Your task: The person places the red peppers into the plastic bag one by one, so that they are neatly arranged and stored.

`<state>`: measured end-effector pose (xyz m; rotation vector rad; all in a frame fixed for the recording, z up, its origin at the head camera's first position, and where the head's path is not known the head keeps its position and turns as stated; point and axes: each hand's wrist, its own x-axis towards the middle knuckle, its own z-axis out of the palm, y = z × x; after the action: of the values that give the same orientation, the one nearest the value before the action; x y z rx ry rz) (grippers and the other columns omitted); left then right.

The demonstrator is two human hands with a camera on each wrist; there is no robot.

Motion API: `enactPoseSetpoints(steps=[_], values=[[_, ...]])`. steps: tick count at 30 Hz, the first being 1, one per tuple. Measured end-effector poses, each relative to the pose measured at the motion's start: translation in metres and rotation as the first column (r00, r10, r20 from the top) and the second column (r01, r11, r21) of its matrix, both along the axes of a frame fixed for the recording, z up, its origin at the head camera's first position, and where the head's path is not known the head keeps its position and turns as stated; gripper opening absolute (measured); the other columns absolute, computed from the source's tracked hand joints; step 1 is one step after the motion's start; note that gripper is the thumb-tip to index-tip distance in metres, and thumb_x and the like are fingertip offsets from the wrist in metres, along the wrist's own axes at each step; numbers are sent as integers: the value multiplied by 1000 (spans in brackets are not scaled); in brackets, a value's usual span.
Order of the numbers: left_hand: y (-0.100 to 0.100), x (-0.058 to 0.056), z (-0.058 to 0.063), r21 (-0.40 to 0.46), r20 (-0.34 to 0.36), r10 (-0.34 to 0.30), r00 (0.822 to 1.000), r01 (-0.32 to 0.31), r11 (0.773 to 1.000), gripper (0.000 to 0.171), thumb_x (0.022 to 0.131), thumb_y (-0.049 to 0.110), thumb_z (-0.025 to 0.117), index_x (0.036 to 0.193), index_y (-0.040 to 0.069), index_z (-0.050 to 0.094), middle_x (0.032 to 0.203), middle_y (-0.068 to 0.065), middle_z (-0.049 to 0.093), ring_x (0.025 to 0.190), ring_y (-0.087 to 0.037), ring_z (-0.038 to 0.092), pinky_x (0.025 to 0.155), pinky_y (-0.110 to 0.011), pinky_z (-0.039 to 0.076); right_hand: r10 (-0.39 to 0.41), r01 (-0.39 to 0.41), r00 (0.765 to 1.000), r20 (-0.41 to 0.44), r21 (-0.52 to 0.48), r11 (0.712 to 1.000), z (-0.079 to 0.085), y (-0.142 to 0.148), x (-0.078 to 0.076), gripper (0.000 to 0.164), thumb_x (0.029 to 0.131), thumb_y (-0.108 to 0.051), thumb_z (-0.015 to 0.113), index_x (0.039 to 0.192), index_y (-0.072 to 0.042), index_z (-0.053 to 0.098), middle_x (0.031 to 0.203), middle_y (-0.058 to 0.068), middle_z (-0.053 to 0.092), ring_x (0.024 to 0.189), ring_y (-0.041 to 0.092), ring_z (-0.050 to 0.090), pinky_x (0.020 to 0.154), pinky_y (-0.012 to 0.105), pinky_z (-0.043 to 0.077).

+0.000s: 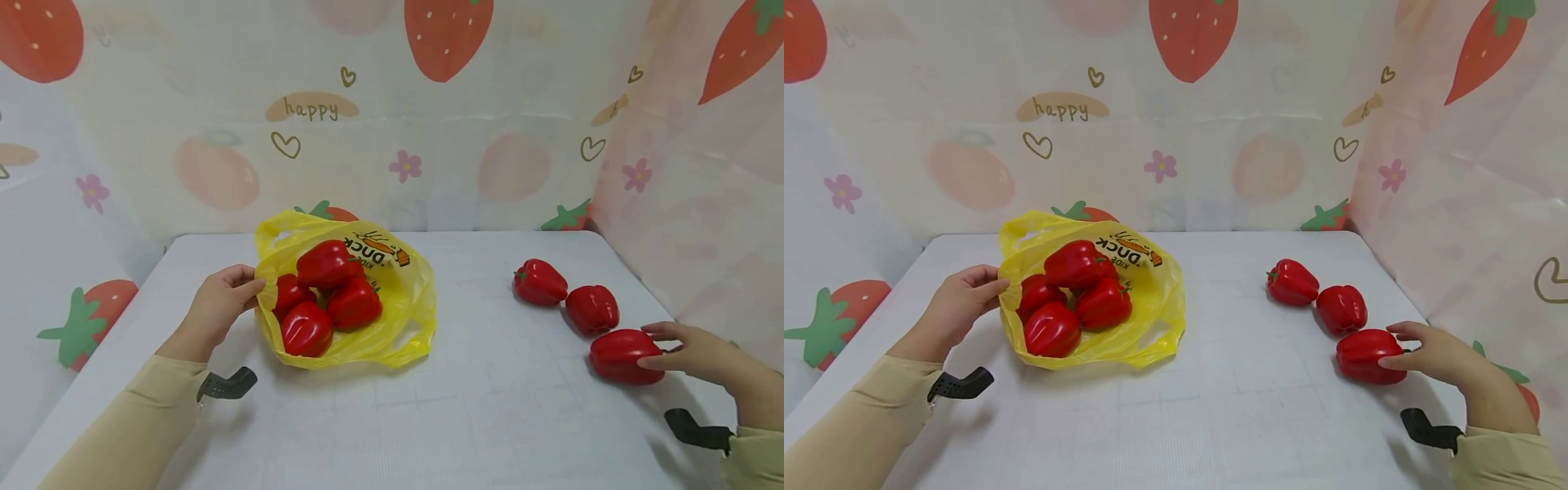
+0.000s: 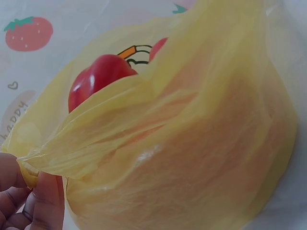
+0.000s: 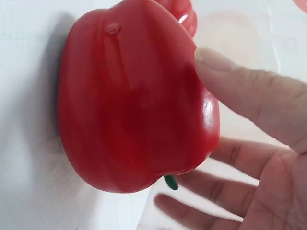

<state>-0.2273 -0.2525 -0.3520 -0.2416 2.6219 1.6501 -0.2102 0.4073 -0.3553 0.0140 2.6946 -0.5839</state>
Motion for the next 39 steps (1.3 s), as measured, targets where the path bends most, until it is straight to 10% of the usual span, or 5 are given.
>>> enactPoseSetpoints(steps=[39], values=[[-2, -1, -7, 2, 11, 8, 1000, -8, 1000, 37, 94, 30, 50, 121, 4, 49, 122, -15, 49, 108, -28, 51, 91, -33, 46, 117, -156, 971, -209, -180, 971, -17, -46, -2, 80, 72, -34, 75, 132, 3, 35, 126, 29, 44, 111, 47, 45, 75, 45, 54]])
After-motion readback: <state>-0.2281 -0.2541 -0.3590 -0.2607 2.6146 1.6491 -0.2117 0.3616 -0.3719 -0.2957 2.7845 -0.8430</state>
